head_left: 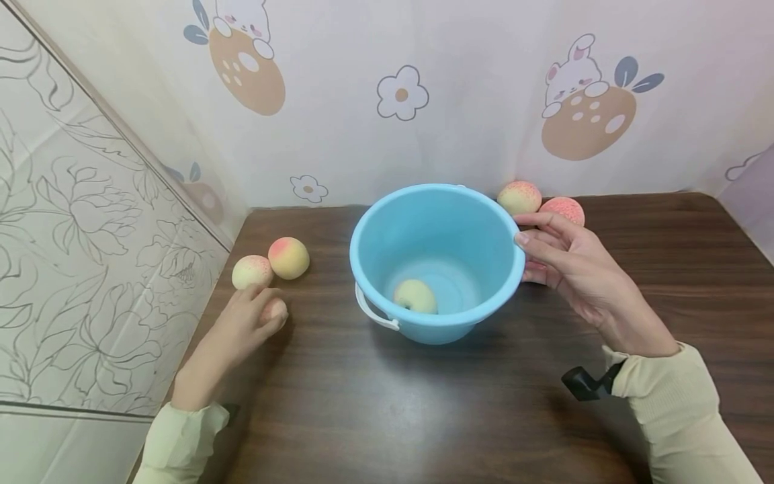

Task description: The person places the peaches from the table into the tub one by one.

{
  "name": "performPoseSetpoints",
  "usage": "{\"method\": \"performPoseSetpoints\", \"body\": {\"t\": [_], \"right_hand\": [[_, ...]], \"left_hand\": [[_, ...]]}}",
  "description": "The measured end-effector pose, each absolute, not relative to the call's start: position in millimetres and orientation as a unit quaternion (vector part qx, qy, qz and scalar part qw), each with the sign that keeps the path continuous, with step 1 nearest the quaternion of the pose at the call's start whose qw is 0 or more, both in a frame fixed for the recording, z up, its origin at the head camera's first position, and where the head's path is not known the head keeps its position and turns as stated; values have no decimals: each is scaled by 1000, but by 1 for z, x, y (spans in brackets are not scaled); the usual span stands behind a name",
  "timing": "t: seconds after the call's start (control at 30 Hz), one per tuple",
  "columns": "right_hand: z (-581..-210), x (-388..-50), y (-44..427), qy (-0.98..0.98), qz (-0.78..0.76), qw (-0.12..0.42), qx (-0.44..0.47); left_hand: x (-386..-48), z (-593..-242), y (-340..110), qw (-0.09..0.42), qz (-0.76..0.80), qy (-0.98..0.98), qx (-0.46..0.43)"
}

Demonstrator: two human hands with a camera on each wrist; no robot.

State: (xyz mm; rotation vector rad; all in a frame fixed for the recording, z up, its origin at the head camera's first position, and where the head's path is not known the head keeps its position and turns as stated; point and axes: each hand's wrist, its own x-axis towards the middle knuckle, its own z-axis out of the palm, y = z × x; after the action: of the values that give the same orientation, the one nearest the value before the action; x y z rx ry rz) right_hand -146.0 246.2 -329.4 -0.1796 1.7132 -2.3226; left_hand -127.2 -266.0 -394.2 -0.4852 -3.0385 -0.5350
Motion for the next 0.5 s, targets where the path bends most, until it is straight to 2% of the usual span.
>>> {"method": "performPoseSetpoints", "body": {"t": [0.5], "right_hand": [[-331, -147, 247, 591, -795, 124, -62]], "left_hand": [[-133, -363, -253, 66, -141, -966, -208]]}}
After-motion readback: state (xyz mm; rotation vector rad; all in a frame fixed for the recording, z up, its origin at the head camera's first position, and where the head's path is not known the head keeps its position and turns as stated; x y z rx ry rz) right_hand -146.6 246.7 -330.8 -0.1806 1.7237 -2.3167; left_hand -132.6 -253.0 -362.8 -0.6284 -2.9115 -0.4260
